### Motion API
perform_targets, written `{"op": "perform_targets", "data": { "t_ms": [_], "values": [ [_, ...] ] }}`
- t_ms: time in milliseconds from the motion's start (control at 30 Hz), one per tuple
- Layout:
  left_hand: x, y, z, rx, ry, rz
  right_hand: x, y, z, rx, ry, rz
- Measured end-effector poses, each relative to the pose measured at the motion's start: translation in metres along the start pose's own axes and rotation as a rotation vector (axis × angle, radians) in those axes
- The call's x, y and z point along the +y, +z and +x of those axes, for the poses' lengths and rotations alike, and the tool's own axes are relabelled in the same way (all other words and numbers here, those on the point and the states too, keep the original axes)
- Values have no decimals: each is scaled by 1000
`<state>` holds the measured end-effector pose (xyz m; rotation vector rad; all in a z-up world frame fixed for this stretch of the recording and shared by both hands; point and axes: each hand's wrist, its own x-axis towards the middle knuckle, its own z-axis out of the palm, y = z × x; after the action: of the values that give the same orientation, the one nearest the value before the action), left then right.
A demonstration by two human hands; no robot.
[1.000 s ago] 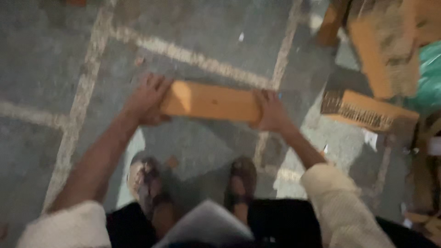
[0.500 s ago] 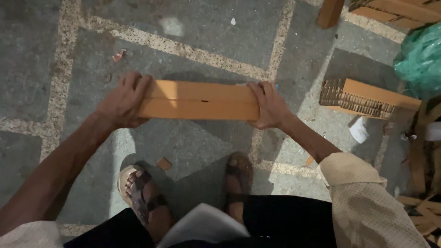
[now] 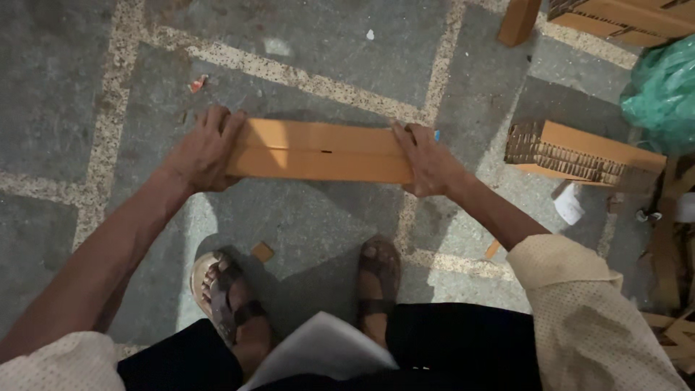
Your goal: The person assembles flat cardboard pieces into rectangular boxes by folding and interlocking the flaps. They handle the pieces one at a time, folding the sides and pressing the joints to secure the structure.
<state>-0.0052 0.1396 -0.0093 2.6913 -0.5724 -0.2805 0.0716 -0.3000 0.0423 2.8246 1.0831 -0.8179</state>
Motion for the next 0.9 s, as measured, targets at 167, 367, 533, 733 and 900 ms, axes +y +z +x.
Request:
{"op": "perform_targets", "data": {
  "t_ms": [167,367,533,733,900],
  "values": [
    [-3,1,2,-5,22,3,2,7,3,1,21,25],
    [0,-1,1,-37,-10,-11,-3,4,-1,33,12,33],
    [3,-1,1,-50,-36,-12,-11,-15,0,-44,30,58],
    [-2,4,0,-43,-9,-7,-1,5,-1,9,15,55],
    [-5,2,6,-57,13,43,20,24,2,-2,-35,40]
  ]
}}
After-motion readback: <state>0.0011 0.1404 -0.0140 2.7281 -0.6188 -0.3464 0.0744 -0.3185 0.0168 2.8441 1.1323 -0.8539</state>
